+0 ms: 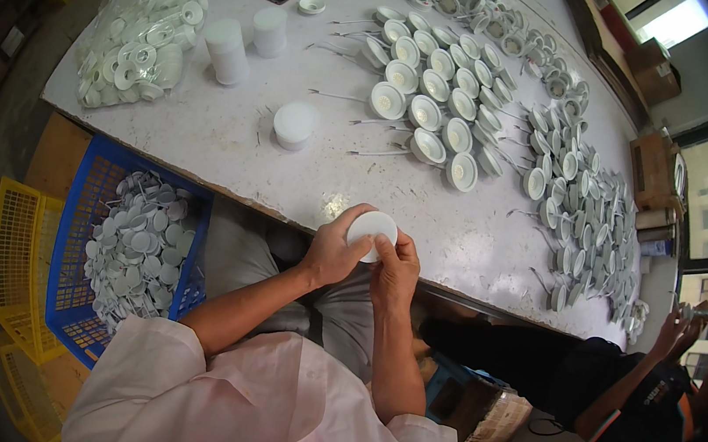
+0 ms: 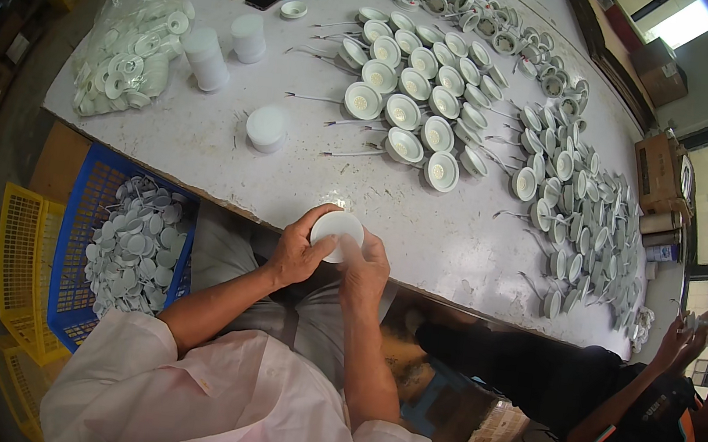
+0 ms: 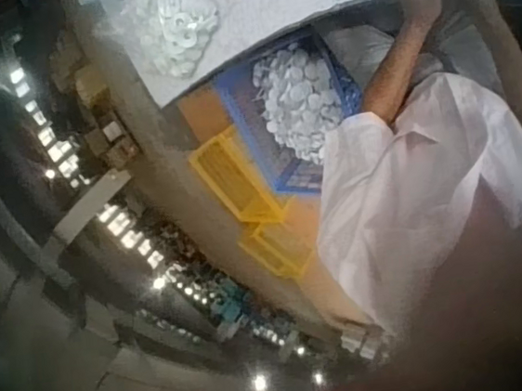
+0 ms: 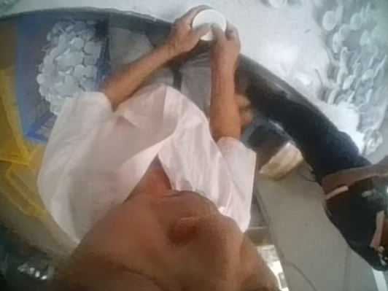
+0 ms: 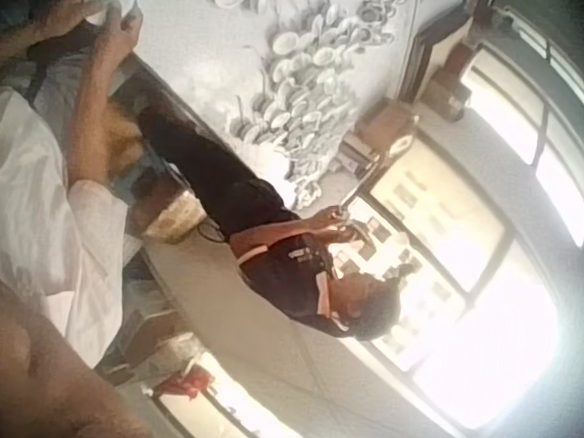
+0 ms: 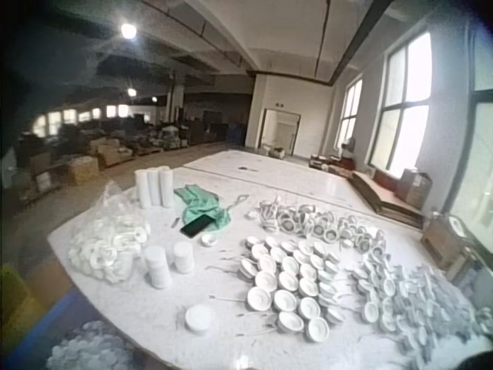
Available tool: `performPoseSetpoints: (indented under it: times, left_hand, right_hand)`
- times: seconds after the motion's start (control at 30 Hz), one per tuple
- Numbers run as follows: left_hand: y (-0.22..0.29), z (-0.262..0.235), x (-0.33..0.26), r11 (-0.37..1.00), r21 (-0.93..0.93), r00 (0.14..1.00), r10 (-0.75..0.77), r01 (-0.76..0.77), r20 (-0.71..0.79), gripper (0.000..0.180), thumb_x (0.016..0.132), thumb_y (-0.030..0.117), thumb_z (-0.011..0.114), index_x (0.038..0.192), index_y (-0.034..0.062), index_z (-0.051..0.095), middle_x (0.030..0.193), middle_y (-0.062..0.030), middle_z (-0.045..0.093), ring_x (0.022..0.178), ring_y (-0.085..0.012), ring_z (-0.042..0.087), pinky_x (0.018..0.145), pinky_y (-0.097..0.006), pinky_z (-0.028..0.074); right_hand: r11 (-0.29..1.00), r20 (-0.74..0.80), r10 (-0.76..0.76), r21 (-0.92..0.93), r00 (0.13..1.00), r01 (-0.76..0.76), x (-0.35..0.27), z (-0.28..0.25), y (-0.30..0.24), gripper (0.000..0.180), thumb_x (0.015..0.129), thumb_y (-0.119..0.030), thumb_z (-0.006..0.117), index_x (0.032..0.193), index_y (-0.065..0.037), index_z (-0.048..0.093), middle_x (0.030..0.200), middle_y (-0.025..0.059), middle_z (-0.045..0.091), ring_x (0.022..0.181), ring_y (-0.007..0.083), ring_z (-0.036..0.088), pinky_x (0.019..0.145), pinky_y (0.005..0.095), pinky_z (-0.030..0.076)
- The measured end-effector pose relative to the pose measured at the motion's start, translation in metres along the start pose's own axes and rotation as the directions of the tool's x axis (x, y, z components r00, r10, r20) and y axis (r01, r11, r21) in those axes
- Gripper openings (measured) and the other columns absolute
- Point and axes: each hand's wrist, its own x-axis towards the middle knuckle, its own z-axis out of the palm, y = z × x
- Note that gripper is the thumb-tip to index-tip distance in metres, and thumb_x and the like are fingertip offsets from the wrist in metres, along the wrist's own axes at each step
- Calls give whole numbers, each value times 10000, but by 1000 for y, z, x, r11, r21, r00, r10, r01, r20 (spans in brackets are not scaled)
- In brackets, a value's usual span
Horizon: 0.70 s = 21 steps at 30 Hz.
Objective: Assembling small LED ceiling lamp components by placing internal discs into the housing.
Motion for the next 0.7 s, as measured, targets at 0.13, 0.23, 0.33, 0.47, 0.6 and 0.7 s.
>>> performPoseSetpoints:
  times: [0.13,0.23,0.33,0.47,0.6,0.7]
  left_hand:
    - [0,-6,-1,998,3,998,-56,56,7,419,832,171,557,1211,0,511,1004,-164,644,946,-220,635,837,-321,487]
    - [-5,-14,-2,999,-29,999,-43,42,-10,419,834,178,564,1209,-2,512,1041,-153,633,971,-210,620,845,-316,482]
    - [-4,-34,-6,1000,-15,1000,-19,18,-25,433,839,138,599,1233,-8,495,1083,-120,617,991,-169,592,855,-296,478]
    - [8,-82,-31,995,95,987,34,-20,-155,488,807,76,655,1255,-9,480,1117,-97,599,1017,-149,574,882,-292,472]
    - [-25,-159,-70,998,52,868,-15,47,-496,494,777,93,684,1223,-10,500,1089,-113,610,1000,-175,588,880,-313,472]
    - [-80,-236,-99,961,114,727,-110,252,-678,465,807,126,642,1222,-26,499,999,-111,629,720,-143,614,493,-243,478]
  right_hand:
    - [999,26,-1,-43,1000,2,0,5,1,231,840,-74,678,1039,6,592,879,47,642,685,83,581,537,192,438]
    - [995,48,-3,-97,999,7,-2,13,0,226,839,-68,674,1036,6,590,865,39,638,670,74,568,539,192,433]
    - [986,100,-19,-164,995,35,-8,27,-1,260,836,-63,671,1073,8,592,850,29,628,664,67,552,548,191,431]
    - [983,273,-24,-168,962,72,-2,45,1,351,822,-66,683,1156,0,592,816,-1,596,653,62,529,570,194,431]
    - [752,365,-238,-517,900,408,32,65,7,541,750,-92,747,1239,5,538,916,46,598,734,112,558,619,235,464]
    - [414,534,-470,-570,703,710,52,94,9,795,671,-126,802,1359,-27,417,1099,155,570,896,242,585,737,333,502]
